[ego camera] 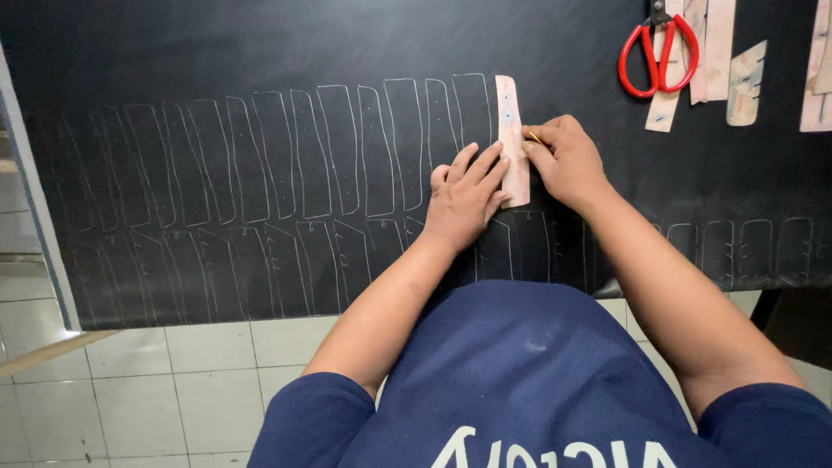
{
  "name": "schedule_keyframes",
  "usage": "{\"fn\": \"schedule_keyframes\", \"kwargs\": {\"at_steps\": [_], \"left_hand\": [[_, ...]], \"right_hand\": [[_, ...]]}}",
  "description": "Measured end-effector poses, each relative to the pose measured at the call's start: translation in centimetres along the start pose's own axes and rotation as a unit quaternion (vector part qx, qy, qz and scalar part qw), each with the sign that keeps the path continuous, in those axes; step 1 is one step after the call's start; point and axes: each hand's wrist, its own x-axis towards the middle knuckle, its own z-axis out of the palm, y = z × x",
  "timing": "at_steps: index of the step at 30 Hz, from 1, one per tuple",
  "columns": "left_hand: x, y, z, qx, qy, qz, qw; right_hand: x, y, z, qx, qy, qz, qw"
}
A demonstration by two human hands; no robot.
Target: The person places a paper pattern on a large black sheet and uses a small tool to mark points along the pattern's edge. They repeat this process across multiple pattern pieces, moving the pattern and repositioning it as needed.
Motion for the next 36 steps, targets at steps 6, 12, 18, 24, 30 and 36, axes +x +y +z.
{"fn": "schedule_keyframes", "kwargs": {"at_steps": [6,12,18,24,30,36], "left_hand": [[-0.2,-0.1,0.2,0.011,-0.002,0.006,1.0],[0.0,0.1,0.1,0.031,0.025,0.028,0.999],[1.8,2.3,1.0,0.062,-0.137,0.026,0.988],[2.7,3.3,1.6,-0.104,-0.152,-0.14,0.973],[2.4,3.6,2.1,-0.085,-0.087,-0.123,0.985],[2.5,3.7,1.1,0.041,-0.081,0.008,0.996]], "right_hand": [[-0.3,0.8,0.1,0.028,-0.02,0.008,0.999],[0.4,-0.6,-0.6,0.039,-0.026,-0.016,0.999],[2.3,-4.6,-2.9,-0.07,0.048,-0.092,0.992],[4.2,-6.8,-2.8,-0.055,-0.127,-0.021,0.99],[4.5,-6.1,-2.0,-0.085,-0.139,-0.016,0.986],[6.7,-4.3,-1.4,-0.076,0.013,-0.154,0.985]]}}
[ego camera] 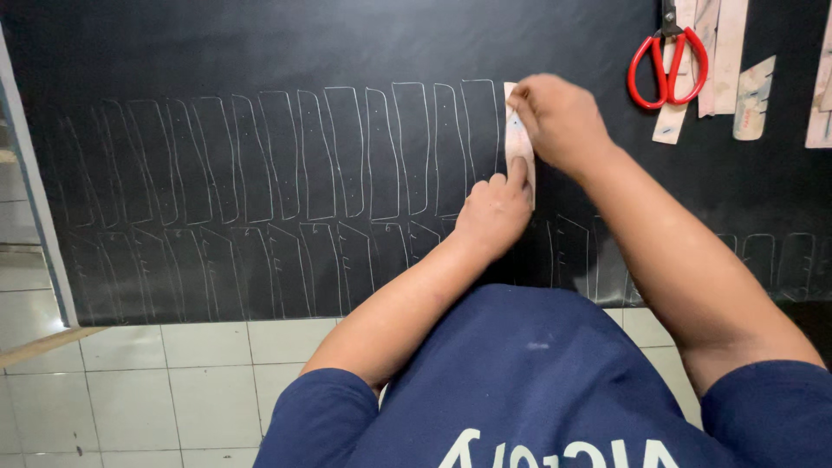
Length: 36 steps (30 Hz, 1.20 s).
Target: The person places a paper pattern on a large black sheet and uses a small tool to mark points along the pattern's edge. They repeat this process across multiple pattern pieces, moving the pattern and repositioning it as needed.
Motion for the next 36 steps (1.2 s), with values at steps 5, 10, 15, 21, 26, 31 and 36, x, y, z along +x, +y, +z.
{"fn": "schedule_keyframes", "kwargs": {"at_steps": [5,10,15,21,26,31,36], "left_hand": [[-0.2,-0.6,-0.6,0.043,0.078,0.064,0.994],[-0.1,-1.0,-0.5,0.034,0.106,0.068,0.992],[-0.1,-1.6,-0.6,0.019,0.081,0.06,0.995],[0.2,-2.4,-1.0,-0.005,0.081,0.062,0.995],[0.5,-3.0,-1.2,-0.024,0.052,0.063,0.996],[1.5,-3.3,-2.3,-0.035,-0.005,0.048,0.998],[2.6,-3.8,-4.3,-0.013,-0.078,0.005,0.997]], "right_hand": [[2.7,1.8,0.6,-0.015,0.026,-0.004,1.0],[2.7,2.2,0.5,-0.015,0.026,-0.01,0.999],[0.3,2.1,-1.0,-0.018,0.026,0.003,1.0],[-7.4,-0.8,-2.4,0.003,0.006,0.029,1.0],[-12.8,-3.2,-3.1,0.025,-0.032,0.095,0.995],[-14.5,-3.7,-2.9,0.031,-0.035,0.1,0.994],[-14.7,-3.9,-2.5,0.028,-0.03,0.101,0.994]]}}
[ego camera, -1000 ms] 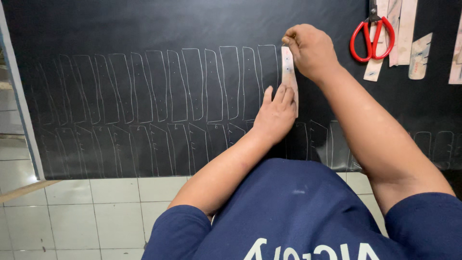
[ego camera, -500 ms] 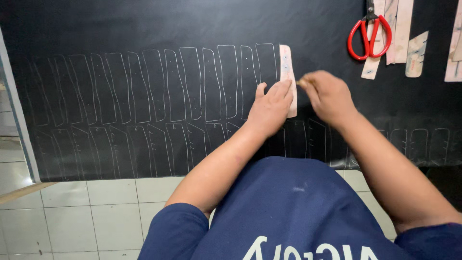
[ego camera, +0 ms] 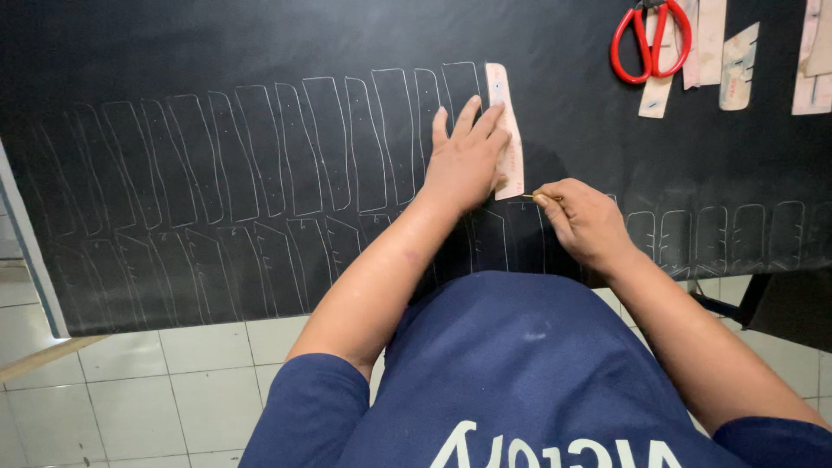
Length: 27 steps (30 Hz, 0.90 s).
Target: The person places a paper pattern on a large black sheet and uses a small tool to mark points along the pattern's edge. They repeat this process across multiple pattern pieces, moving the pattern and repositioning it as needed.
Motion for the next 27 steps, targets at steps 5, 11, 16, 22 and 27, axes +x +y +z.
{"fn": "schedule_keyframes", "kwargs": {"at_steps": [5,11,16,22,27], "left_hand": [[0.0,-0.3,-1.4,-0.043,0.011,-0.025,0.999],[0.1,-0.6,-1.3,-0.062,0.004,-0.036,0.997],[0.3,-1.3,-0.2,-0.043,0.066,-0.025,0.997],[0.7,-1.7,0.2,-0.043,0.053,-0.034,0.997],[-0.1,-1.6,0.2,-0.063,0.05,-0.029,0.996]], "right_hand": [[0.4,-1.1,0.8,0.05,-0.032,-0.033,0.998],[1.4,-1.9,1.0,0.054,-0.065,-0.037,0.996],[3.1,-1.8,1.1,-0.001,-0.027,-0.074,0.997],[7.9,-1.1,1.5,-0.012,0.053,-0.099,0.994],[9.1,-0.5,1.2,-0.012,0.144,-0.081,0.986]]}}
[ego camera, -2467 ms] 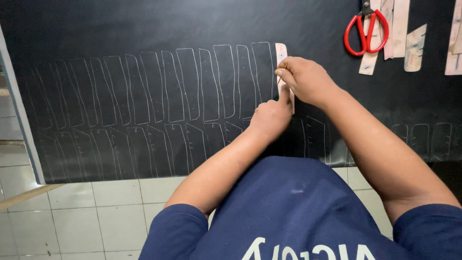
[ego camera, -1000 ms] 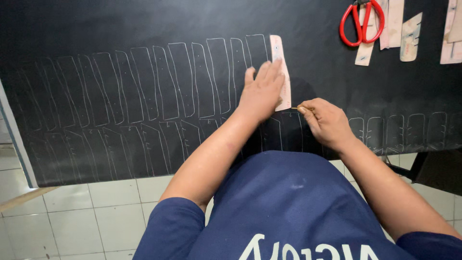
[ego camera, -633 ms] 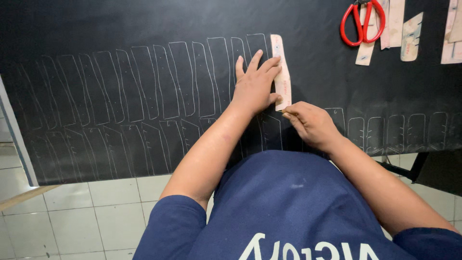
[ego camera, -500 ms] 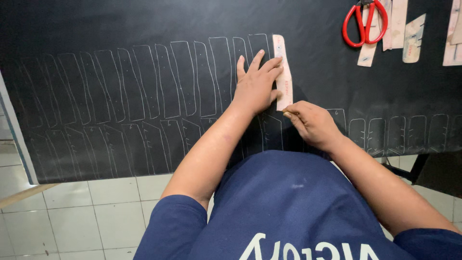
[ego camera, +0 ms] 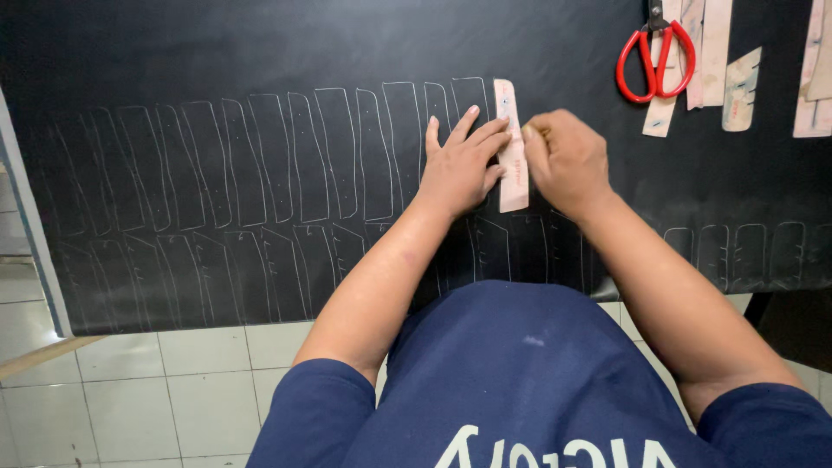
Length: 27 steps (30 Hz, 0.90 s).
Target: The person places a paper pattern on a large black sheet and uses a small tool to mark points along the pattern's edge. They repeat this process across multiple pattern pieces, moving the pattern and repositioning it as needed.
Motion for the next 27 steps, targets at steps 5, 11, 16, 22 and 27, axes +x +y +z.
{"fn": "schedule_keyframes", "kwargs": {"at_steps": [5,11,16,22,27], "left_hand": [[0.0,0.0,-0.1,0.002,0.004,0.002,1.0],[0.1,-0.1,-0.1,0.0,-0.007,-0.006,1.0],[-0.2,-0.1,0.9,0.018,0.041,0.022,0.999],[-0.5,0.1,2.1,0.017,0.103,0.026,0.994],[-0.7,0.7,1.8,0.033,0.129,0.033,0.991]], "right_hand": [[2.1,2.2,0.7,0.071,-0.002,0.056,0.996],[2.8,2.8,1.2,0.063,-0.047,0.034,0.996],[2.6,2.9,0.4,0.043,-0.063,0.015,0.997],[1.4,2.2,0.3,0.074,-0.057,0.056,0.994],[0.8,2.3,0.7,0.048,-0.066,-0.007,0.997]]}}
